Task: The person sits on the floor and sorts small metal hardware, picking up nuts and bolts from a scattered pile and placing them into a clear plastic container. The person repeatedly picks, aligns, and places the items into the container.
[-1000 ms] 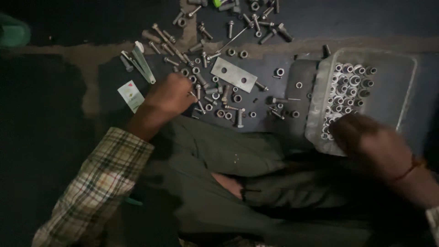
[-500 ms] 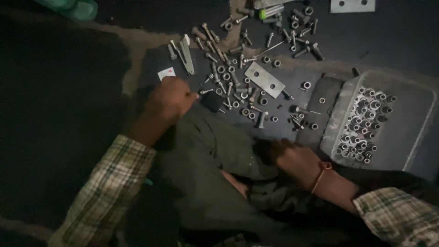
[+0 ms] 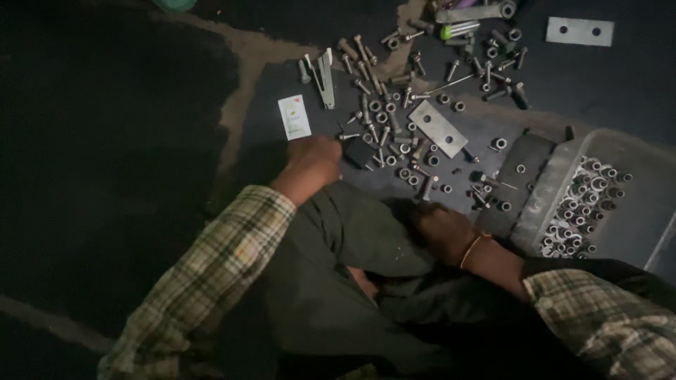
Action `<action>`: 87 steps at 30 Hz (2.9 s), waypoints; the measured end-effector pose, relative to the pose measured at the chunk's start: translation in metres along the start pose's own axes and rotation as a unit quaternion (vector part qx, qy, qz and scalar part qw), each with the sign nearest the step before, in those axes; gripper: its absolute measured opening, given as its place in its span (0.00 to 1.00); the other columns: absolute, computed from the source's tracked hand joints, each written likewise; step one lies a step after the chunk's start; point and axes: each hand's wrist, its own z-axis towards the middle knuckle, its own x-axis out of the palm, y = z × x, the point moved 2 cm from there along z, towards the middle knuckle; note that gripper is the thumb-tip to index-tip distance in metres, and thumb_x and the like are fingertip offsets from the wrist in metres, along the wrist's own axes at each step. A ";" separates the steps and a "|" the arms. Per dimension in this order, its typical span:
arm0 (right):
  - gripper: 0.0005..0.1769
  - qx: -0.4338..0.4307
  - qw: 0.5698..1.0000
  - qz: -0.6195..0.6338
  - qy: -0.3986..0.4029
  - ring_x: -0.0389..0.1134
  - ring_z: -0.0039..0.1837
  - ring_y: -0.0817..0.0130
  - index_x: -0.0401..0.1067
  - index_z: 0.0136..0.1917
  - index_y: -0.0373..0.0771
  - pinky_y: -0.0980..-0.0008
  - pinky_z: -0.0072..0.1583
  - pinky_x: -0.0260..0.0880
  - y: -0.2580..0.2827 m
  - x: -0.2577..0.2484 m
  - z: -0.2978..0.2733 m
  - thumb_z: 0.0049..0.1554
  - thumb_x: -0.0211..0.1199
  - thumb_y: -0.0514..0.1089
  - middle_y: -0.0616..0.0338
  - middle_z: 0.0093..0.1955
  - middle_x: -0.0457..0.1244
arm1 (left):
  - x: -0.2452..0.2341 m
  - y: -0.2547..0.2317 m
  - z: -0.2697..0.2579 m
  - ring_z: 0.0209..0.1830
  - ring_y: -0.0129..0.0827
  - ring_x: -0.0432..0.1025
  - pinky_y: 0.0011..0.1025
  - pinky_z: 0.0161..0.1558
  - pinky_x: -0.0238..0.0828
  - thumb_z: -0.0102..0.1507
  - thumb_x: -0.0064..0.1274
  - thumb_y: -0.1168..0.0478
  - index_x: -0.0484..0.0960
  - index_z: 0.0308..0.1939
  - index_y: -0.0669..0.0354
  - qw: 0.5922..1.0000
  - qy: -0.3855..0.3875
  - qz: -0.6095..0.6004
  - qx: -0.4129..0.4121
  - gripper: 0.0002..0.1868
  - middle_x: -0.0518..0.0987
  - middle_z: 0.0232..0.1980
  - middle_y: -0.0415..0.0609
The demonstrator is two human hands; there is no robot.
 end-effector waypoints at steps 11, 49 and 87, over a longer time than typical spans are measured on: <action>0.21 0.018 0.999 0.007 -0.044 0.69 0.56 0.47 0.72 0.57 0.40 0.53 0.53 0.73 -0.012 0.003 0.008 0.48 0.60 0.40 0.49 0.56 0.66 | 0.012 -0.019 0.047 0.57 0.48 0.78 0.47 0.50 0.76 0.62 0.61 0.46 0.86 0.52 0.53 0.996 0.025 0.059 0.055 0.21 0.83 0.55 0.53; 0.48 0.074 0.986 -0.090 -0.120 0.46 0.80 0.48 0.55 0.78 0.50 0.38 0.71 0.50 -0.009 -0.053 0.031 0.49 0.68 0.62 0.49 0.83 0.42 | -0.001 -0.040 0.040 0.60 0.54 0.71 0.50 0.51 0.73 0.51 0.68 0.40 0.74 0.57 0.55 0.961 -0.120 0.003 0.251 0.38 0.72 0.58 0.55; 0.30 0.051 0.968 -0.124 -0.214 0.63 0.64 0.47 0.72 0.58 0.40 0.49 0.63 0.63 0.000 -0.016 0.029 0.48 0.67 0.58 0.45 0.64 0.61 | 0.024 -0.092 0.089 0.51 0.40 0.74 0.39 0.50 0.72 0.57 0.53 0.65 0.85 0.37 0.59 0.829 -0.428 0.096 0.346 0.08 0.80 0.43 0.47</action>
